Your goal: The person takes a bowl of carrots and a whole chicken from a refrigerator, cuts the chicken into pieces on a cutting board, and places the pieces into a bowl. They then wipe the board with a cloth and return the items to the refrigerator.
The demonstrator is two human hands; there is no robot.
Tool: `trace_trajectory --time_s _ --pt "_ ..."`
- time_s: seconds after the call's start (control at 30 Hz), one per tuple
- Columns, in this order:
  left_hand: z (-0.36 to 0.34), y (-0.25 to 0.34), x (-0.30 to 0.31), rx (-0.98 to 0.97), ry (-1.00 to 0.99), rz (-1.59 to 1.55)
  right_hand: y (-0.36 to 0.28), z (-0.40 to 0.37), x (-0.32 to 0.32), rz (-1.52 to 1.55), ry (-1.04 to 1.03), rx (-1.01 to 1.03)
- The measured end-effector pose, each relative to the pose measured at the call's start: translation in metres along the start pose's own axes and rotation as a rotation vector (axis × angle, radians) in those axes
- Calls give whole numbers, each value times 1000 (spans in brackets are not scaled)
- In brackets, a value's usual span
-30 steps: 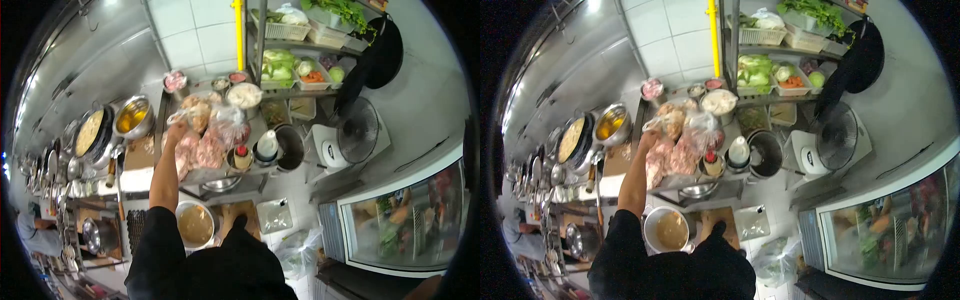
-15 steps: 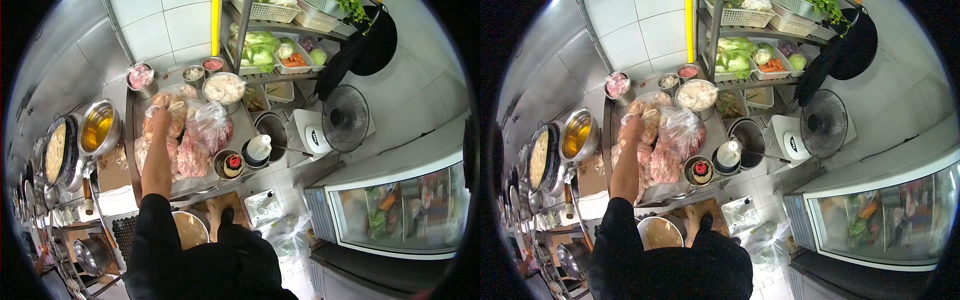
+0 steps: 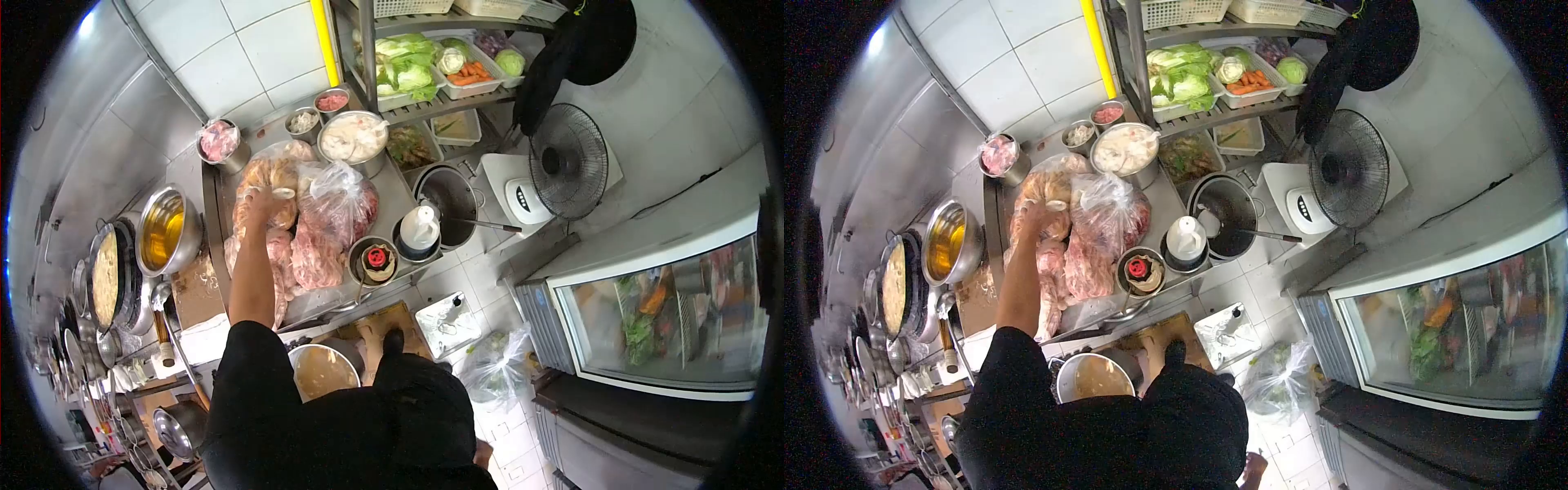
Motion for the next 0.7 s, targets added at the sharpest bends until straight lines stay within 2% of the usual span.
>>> trace_trajectory --time_s 0.03,0.13,0.2,0.23,0.3,0.43,0.7 --pt "-4 5 2 -3 2 2 -26 -20 -4 -401 -3 292" --pt "-26 12 10 2 68 -53 -26 -31 -12 -476 -103 189" --pt "-39 27 15 -43 105 27 4 -18 -12 156 -30 -103" --pt "-42 31 12 -48 103 30 13 -26 -10 519 47 -423" --pt "-52 40 21 -45 271 114 -8 -23 0 597 75 -453" --pt "-56 47 19 5 327 167 -31 -7 17 501 39 -269" --pt "-40 47 6 -78 432 272 -34 -11 19 422 16 -321"
Point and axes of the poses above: each hand's wrist, its own z-axis towards the middle knuckle, its own x-axis out of the back of the hand, y = z × x, the point moved 9 cm from there along z, towards the middle knuckle, and after that the axes turned 8 degrees about -z, right-handed, at the moved point
